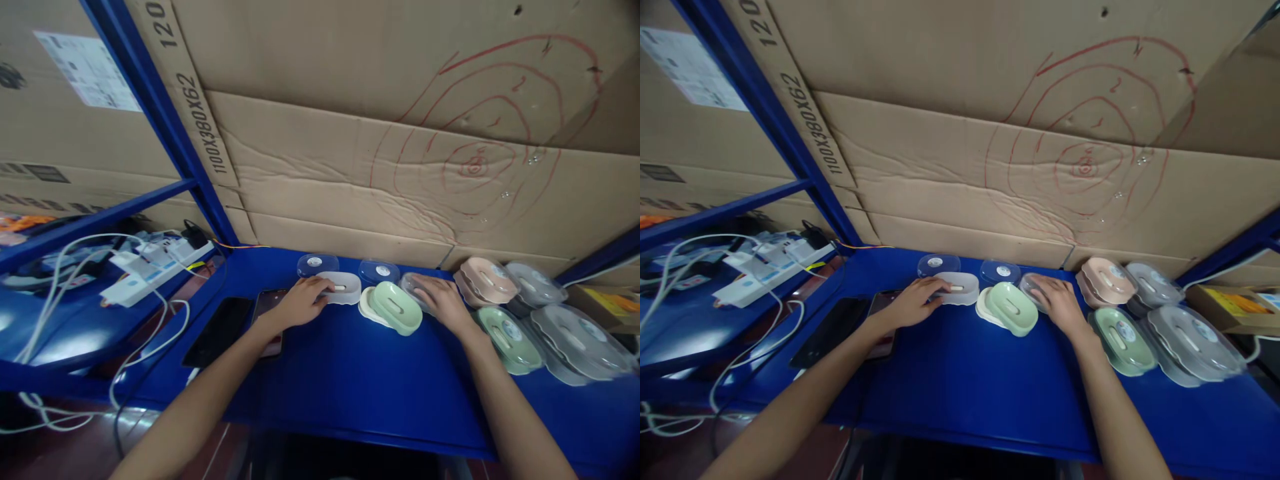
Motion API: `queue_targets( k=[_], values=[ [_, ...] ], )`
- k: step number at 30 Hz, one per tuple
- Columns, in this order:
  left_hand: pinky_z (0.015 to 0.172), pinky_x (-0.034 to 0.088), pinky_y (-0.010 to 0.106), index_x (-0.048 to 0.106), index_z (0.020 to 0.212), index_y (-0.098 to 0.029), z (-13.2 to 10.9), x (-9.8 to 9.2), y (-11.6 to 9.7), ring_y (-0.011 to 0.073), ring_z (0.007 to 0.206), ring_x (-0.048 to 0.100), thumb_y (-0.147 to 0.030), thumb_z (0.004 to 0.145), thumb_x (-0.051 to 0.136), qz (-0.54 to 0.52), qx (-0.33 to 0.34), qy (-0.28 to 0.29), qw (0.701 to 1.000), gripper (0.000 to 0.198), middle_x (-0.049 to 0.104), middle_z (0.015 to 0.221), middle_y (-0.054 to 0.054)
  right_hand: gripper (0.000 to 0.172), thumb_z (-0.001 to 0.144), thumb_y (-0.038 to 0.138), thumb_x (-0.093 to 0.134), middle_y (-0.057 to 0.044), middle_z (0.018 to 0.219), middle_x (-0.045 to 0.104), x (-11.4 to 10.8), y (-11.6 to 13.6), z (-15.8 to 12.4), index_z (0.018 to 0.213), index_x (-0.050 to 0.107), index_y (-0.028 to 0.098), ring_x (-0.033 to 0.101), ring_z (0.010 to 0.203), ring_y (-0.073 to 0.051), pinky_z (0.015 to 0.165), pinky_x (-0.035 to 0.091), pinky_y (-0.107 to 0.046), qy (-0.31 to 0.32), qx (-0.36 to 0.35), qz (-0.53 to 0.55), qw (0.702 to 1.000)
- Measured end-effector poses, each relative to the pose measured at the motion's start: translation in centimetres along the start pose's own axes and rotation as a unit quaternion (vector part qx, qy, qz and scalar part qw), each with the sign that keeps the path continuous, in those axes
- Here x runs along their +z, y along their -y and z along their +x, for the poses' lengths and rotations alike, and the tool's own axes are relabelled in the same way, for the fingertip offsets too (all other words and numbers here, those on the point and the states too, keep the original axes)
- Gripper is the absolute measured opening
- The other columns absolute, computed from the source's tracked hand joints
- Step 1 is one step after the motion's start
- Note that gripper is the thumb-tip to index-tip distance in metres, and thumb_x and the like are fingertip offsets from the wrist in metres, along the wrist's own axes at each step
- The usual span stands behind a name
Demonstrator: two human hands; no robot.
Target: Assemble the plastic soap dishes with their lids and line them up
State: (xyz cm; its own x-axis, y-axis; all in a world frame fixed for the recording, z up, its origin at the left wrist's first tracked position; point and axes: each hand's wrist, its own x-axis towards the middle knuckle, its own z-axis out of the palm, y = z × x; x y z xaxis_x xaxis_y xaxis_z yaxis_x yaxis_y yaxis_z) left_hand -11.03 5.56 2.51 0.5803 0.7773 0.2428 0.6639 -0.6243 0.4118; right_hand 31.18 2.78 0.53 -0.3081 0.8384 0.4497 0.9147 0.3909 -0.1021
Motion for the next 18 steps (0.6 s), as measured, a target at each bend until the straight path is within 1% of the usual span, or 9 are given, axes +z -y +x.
queue_targets(
  k=[4,6,7,9,12,14,16,17,18],
  values=[
    [0.115,0.048,0.054,0.066,0.124,-0.025,0.0,-0.2,-0.1,0.0320,0.131,0.067,-0.021,0.097,0.053,0.006,0.002,-0.004,1.000,0.030,0.074,0.135,0.008,0.043,0.112,0.037,0.039,-0.015,0.142,0.071,-0.8,1.5,0.5,0.138,0.069,0.020,0.065,0.132,-0.034,0.111,0.043,-0.056,-0.034,0.021,0.001,0.999],
    [0.116,0.048,0.054,0.066,0.125,-0.025,0.1,-0.3,-0.2,0.0322,0.131,0.066,-0.024,0.100,0.051,0.006,0.001,-0.008,1.000,0.029,0.074,0.135,0.009,0.041,0.112,0.039,0.041,-0.015,0.136,0.074,-1.7,2.8,0.5,0.132,0.072,0.021,0.067,0.127,-0.033,0.108,0.045,-0.054,-0.034,0.017,0.010,0.999],
    [0.115,0.048,0.054,0.066,0.126,-0.025,0.1,-0.3,-0.2,0.0321,0.131,0.066,-0.025,0.101,0.051,0.005,-0.001,-0.009,1.000,0.029,0.073,0.136,0.009,0.040,0.112,0.041,0.042,-0.013,0.131,0.076,-2.1,3.7,0.5,0.128,0.073,0.022,0.070,0.122,-0.031,0.105,0.048,-0.050,-0.022,0.008,0.020,1.000],
    [0.115,0.048,0.053,0.065,0.126,-0.026,0.2,-0.2,-0.2,0.0316,0.131,0.066,-0.026,0.102,0.051,0.001,-0.005,-0.007,1.000,0.029,0.072,0.137,0.008,0.038,0.112,0.045,0.045,-0.009,0.121,0.080,-2.5,5.8,0.2,0.120,0.075,0.025,0.073,0.112,-0.027,0.099,0.052,-0.044,0.030,-0.016,0.044,0.998],
    [0.115,0.048,0.053,0.065,0.127,-0.026,0.4,0.0,0.1,0.0313,0.132,0.066,-0.025,0.101,0.053,-0.008,-0.011,0.007,1.000,0.029,0.072,0.139,0.008,0.040,0.109,0.053,0.050,-0.009,0.125,0.079,-2.0,8.7,-0.4,0.124,0.074,0.025,0.074,0.114,-0.030,0.100,0.054,-0.046,0.104,-0.039,0.061,0.992],
    [0.116,0.047,0.052,0.066,0.127,-0.025,0.4,-0.3,0.5,0.0305,0.132,0.066,-0.023,0.100,0.055,-0.015,-0.013,0.022,1.000,0.029,0.073,0.137,0.008,0.043,0.109,0.054,0.050,-0.011,0.130,0.076,-1.3,9.8,-0.6,0.131,0.071,0.024,0.072,0.120,-0.033,0.103,0.054,-0.050,0.116,-0.041,0.063,0.990],
    [0.119,0.045,0.050,0.064,0.134,-0.026,0.2,-1.3,1.3,0.0296,0.137,0.063,-0.027,0.098,0.062,-0.027,-0.003,0.051,0.998,0.036,0.070,0.143,0.008,0.043,0.110,0.052,0.048,-0.012,0.133,0.075,-0.7,10.2,-0.6,0.134,0.069,0.023,0.070,0.123,-0.033,0.105,0.053,-0.051,0.117,-0.042,0.071,0.990],
    [0.122,0.043,0.049,0.062,0.140,-0.028,-0.1,-2.0,1.8,0.0293,0.142,0.059,-0.031,0.097,0.067,-0.035,0.003,0.064,0.997,0.044,0.065,0.151,0.008,0.043,0.110,0.052,0.047,-0.012,0.132,0.075,-0.6,10.1,-0.6,0.134,0.068,0.024,0.070,0.123,-0.033,0.106,0.053,-0.052,0.119,-0.043,0.075,0.989],
    [0.126,0.038,0.049,0.057,0.148,-0.029,-0.3,-3.0,2.5,0.0296,0.151,0.051,-0.036,0.095,0.072,-0.043,0.009,0.076,0.996,0.055,0.055,0.162,0.008,0.043,0.110,0.052,0.047,-0.012,0.132,0.075,-0.5,10.0,-0.6,0.135,0.068,0.024,0.070,0.123,-0.032,0.106,0.054,-0.052,0.121,-0.043,0.080,0.989]
  ],
)
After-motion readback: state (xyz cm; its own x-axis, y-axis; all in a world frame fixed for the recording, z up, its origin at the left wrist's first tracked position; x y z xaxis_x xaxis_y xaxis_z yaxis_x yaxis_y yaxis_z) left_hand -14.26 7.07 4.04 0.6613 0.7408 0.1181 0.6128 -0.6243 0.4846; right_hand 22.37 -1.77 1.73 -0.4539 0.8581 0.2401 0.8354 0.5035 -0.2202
